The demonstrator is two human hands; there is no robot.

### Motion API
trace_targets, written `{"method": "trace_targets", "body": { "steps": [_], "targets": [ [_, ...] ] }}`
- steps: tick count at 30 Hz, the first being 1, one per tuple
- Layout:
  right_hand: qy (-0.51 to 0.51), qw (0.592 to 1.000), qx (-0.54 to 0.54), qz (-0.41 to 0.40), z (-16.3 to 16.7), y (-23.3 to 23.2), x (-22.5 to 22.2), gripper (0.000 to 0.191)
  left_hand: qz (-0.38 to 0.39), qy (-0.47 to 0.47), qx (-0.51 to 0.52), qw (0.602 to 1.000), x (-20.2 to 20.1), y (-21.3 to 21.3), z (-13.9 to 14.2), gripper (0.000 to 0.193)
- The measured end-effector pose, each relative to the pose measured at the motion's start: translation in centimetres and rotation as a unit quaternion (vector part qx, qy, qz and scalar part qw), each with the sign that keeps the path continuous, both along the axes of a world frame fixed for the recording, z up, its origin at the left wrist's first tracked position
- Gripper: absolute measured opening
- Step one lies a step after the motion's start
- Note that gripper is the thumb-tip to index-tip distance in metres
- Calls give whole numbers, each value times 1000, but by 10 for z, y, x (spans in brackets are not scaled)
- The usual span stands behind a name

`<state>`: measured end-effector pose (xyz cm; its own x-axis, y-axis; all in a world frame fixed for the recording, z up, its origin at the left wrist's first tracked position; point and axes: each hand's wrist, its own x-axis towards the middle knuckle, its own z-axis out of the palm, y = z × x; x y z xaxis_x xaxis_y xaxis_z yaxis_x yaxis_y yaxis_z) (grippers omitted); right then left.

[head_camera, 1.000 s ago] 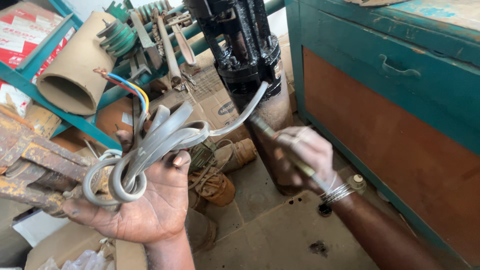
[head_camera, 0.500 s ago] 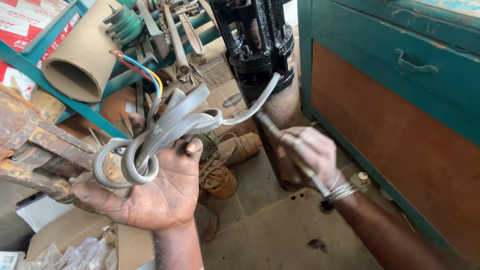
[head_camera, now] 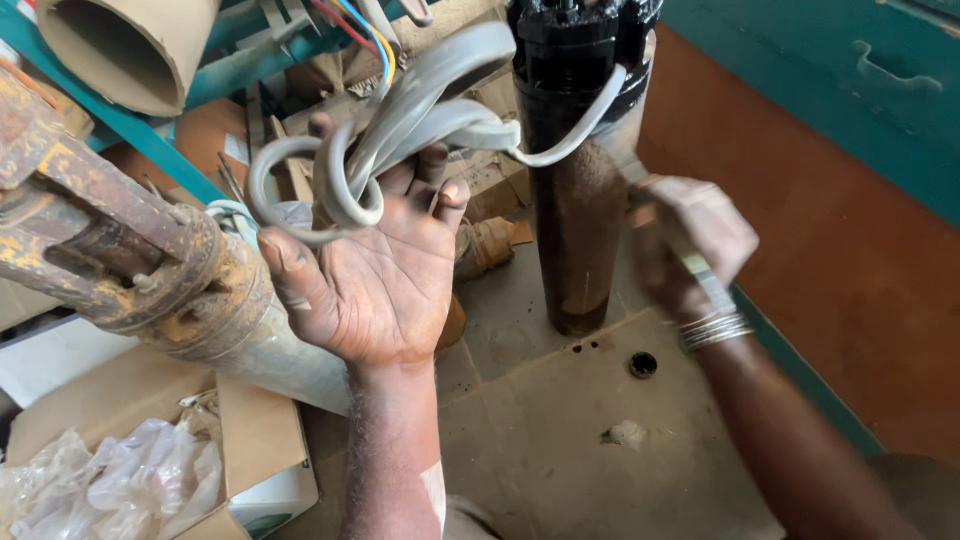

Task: The person kneels on the workshop floor and uses a brush to apply black paint to the metal body of a submersible pump motor, rotating the brush around the casing and working over different sections of the cylinder, including the upper end near the cable connection.

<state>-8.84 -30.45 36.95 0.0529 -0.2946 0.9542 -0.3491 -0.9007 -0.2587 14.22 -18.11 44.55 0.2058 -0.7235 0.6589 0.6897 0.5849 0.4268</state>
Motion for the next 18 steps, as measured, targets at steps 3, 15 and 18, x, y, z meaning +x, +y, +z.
{"method": "trace_targets", "body": {
  "steps": [3,15,18],
  "targets": [
    [59,998,-5,16,0,18,23,17,-12,-5,-8,1000,3,2,0,73],
    [230,972,-39,2,10,34,17,21,-54,5,-31,998,6,1,-7,67],
    [200,977,-60,-37,20,30,14,21,-49,0,-30,998,6,1,-6,67]
  ]
}}
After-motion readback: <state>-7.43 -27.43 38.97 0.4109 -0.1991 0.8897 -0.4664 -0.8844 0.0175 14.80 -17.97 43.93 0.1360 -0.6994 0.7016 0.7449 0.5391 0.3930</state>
